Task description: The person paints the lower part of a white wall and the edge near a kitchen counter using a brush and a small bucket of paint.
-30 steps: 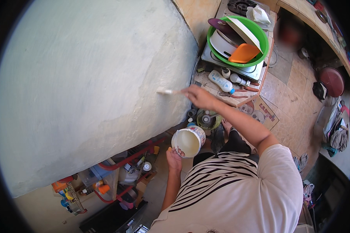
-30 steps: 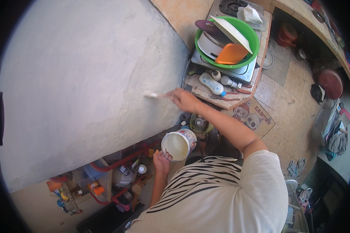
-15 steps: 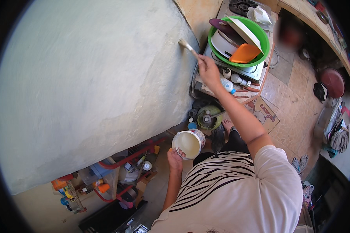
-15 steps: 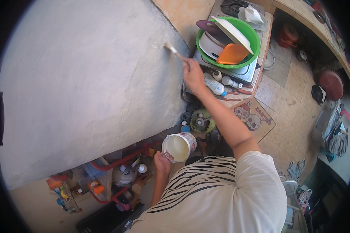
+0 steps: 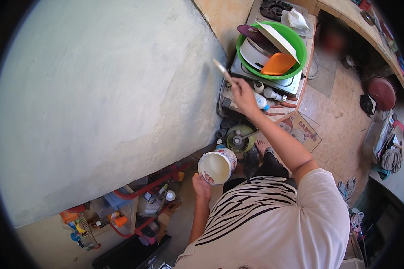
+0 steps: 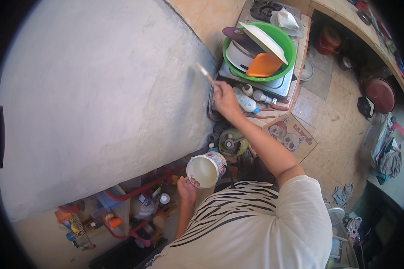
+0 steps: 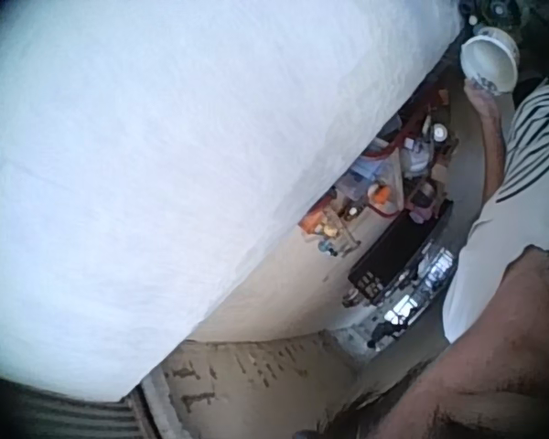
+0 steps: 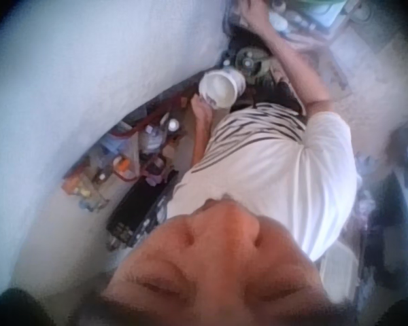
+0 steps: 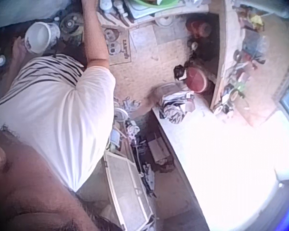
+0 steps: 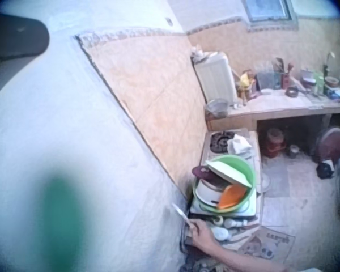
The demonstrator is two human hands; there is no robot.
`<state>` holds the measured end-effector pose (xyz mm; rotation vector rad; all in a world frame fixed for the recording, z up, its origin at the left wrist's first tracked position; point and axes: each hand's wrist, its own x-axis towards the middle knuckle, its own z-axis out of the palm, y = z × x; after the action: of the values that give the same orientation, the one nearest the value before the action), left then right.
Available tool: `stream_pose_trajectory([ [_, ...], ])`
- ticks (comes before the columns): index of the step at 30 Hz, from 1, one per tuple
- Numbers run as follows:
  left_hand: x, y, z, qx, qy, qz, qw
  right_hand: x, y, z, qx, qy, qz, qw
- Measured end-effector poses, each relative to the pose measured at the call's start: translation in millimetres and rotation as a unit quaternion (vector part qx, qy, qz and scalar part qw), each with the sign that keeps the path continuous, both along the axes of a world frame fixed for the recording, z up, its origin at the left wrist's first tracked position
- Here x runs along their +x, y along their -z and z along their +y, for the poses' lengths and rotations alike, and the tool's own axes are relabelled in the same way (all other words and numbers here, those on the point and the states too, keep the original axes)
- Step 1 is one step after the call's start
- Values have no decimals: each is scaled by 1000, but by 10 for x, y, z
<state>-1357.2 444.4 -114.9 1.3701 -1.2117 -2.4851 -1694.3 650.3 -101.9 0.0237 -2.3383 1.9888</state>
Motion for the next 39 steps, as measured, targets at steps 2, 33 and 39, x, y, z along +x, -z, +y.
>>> stream_pose_trajectory([
  [2,16,-12,13,3,0,12,1000,-315,72,36,-21,17,-67,997],
  [33,-91,-62,-50,2,12,2,1000,-1166,-255,261,-178,-98,-156,967],
  [39,-93,-78,-38,4,24,11,1000,-1123,287,251,59,-22,-117,991],
])
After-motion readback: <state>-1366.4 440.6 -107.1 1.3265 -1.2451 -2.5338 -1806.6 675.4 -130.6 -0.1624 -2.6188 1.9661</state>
